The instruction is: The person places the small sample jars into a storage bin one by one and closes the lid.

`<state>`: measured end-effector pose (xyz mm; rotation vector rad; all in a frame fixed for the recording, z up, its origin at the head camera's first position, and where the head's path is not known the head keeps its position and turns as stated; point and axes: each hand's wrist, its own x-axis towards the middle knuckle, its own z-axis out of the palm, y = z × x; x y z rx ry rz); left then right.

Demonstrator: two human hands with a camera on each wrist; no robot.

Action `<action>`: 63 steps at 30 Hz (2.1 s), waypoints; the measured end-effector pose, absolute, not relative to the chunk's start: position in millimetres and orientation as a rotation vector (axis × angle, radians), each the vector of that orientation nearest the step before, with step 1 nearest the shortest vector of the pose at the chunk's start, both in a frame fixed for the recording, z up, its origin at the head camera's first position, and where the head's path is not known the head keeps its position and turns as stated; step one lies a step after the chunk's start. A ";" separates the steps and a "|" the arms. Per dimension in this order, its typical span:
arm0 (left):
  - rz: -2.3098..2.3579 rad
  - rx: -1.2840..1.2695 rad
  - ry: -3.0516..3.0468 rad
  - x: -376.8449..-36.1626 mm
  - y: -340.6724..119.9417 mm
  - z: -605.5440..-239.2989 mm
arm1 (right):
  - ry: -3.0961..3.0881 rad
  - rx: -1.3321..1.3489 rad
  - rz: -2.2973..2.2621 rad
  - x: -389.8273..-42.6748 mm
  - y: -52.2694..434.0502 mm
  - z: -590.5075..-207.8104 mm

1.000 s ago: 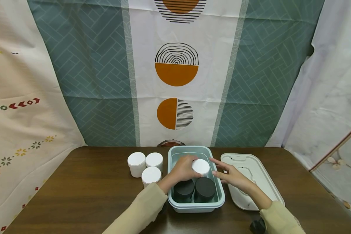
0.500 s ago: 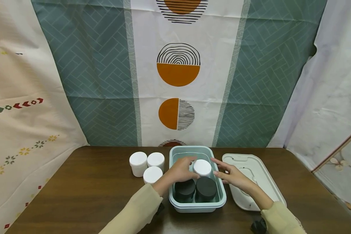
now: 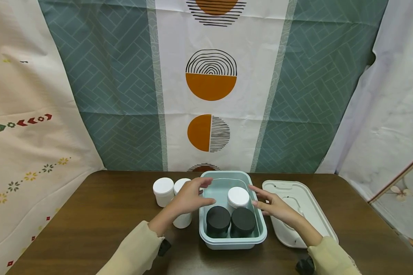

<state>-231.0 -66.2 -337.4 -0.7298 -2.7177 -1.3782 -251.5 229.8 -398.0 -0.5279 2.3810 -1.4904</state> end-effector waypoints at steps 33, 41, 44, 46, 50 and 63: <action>-1.161 -0.414 -2.656 -207.6 -136.2 -373.9 | 2.388 -0.489 -1.485 -249.2 227.9 -395.4; -1.080 -0.392 -2.666 -209.1 -133.6 -381.4 | 2.386 -0.488 -1.486 -249.2 228.5 -395.4; -1.066 -0.392 -2.660 -209.8 -133.5 -382.6 | 2.384 -0.491 -1.489 -249.5 228.5 -395.8; -1.063 -0.391 -2.657 -209.6 -133.6 -382.5 | 2.384 -0.489 -1.489 -249.5 228.4 -396.0; -1.054 -0.376 -2.656 -207.2 -134.7 -379.8 | 2.385 -0.485 -1.491 -249.2 228.4 -395.6; -1.175 -0.379 -2.617 -198.3 -133.7 -348.8 | 2.392 -0.494 -1.483 -249.3 228.3 -395.8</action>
